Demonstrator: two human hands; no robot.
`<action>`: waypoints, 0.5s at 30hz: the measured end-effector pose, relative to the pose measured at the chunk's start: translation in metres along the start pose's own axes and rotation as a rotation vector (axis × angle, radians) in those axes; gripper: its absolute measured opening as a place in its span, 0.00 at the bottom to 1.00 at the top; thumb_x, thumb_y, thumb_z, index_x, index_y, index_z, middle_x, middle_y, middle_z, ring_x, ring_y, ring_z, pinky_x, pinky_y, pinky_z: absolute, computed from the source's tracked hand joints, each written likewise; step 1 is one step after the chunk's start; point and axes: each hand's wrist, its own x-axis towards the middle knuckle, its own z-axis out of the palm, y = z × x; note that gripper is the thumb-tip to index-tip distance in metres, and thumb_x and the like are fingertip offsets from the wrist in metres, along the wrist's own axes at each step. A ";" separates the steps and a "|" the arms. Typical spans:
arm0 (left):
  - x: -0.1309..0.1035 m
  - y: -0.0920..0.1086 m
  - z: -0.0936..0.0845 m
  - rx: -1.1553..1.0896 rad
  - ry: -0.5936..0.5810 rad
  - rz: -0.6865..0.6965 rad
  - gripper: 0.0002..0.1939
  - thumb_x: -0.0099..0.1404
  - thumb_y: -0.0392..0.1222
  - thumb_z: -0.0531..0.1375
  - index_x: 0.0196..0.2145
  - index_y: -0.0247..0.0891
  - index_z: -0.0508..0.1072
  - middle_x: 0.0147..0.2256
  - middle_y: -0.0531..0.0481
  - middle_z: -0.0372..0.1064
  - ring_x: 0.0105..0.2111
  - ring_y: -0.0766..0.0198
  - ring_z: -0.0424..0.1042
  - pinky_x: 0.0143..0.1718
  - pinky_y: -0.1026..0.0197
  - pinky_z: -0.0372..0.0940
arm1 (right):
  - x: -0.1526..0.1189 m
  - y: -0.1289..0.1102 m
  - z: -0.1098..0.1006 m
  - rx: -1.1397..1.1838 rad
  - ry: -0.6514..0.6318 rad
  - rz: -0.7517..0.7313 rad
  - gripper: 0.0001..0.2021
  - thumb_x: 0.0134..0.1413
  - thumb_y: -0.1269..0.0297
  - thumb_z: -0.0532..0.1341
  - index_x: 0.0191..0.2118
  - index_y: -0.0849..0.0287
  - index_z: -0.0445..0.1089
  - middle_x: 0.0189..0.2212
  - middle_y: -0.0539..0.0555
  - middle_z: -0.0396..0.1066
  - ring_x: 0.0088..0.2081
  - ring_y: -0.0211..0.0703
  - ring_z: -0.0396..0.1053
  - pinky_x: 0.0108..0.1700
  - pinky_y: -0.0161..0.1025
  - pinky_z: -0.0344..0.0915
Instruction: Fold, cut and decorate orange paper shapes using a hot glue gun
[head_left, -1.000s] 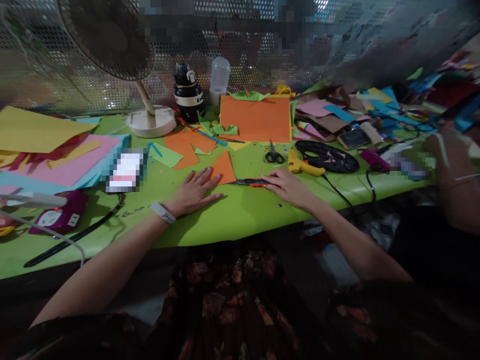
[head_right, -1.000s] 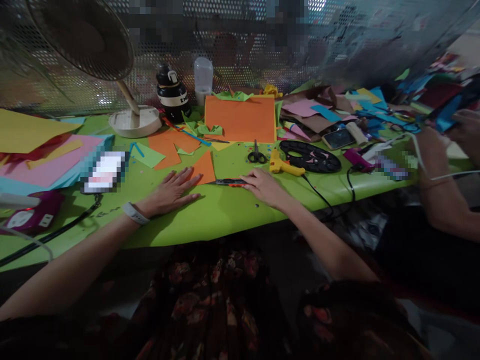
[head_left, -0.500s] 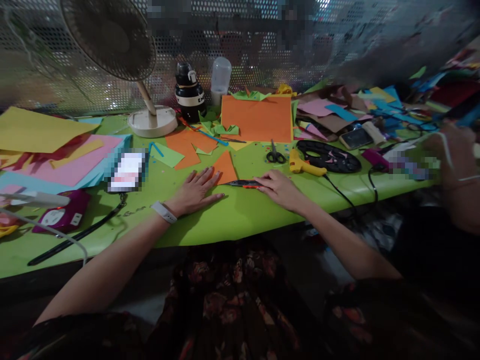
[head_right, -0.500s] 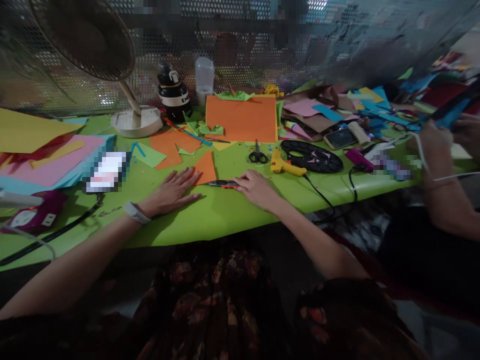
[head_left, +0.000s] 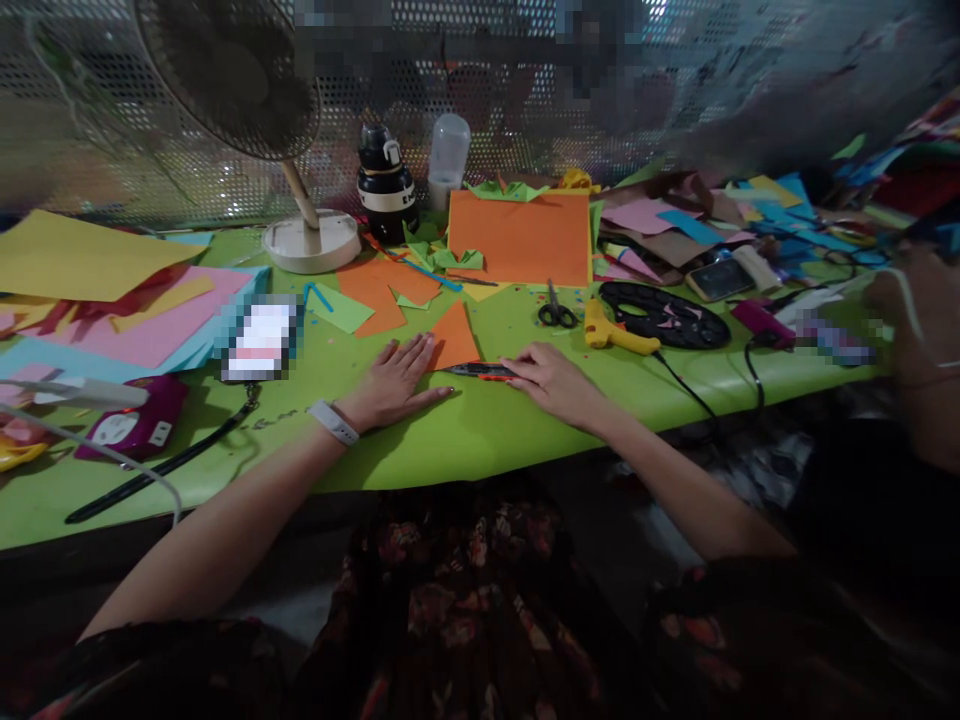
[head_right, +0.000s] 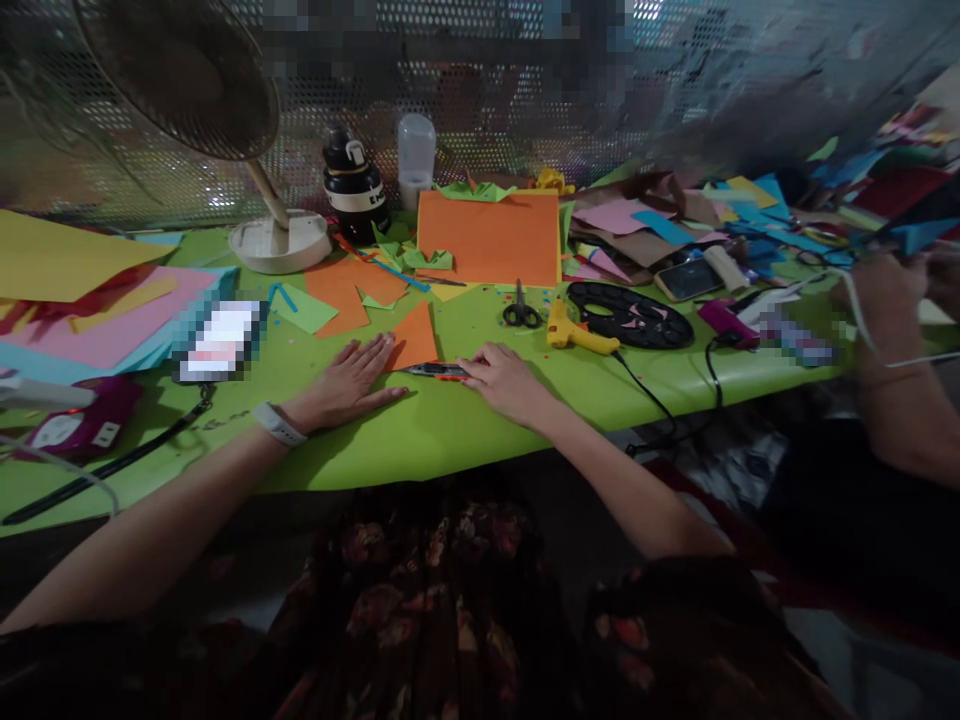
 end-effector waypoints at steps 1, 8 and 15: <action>0.000 0.000 0.001 0.001 0.002 0.005 0.46 0.68 0.70 0.38 0.72 0.35 0.37 0.71 0.41 0.35 0.71 0.53 0.36 0.69 0.47 0.31 | 0.000 0.000 0.000 0.002 -0.005 -0.006 0.19 0.67 0.61 0.53 0.59 0.55 0.71 0.43 0.62 0.68 0.46 0.53 0.65 0.50 0.53 0.67; 0.000 0.001 -0.007 -0.063 -0.044 0.000 0.42 0.69 0.69 0.38 0.72 0.43 0.39 0.72 0.46 0.33 0.71 0.54 0.35 0.69 0.45 0.31 | -0.002 0.002 -0.001 0.003 -0.017 -0.011 0.18 0.65 0.63 0.55 0.58 0.56 0.71 0.42 0.63 0.68 0.45 0.53 0.66 0.49 0.53 0.67; 0.023 -0.042 -0.032 -0.149 0.061 -0.041 0.34 0.73 0.61 0.35 0.68 0.43 0.55 0.71 0.48 0.39 0.71 0.54 0.35 0.69 0.47 0.35 | -0.002 0.004 0.000 0.013 -0.013 -0.026 0.18 0.65 0.62 0.55 0.58 0.54 0.72 0.42 0.61 0.68 0.45 0.53 0.67 0.49 0.53 0.68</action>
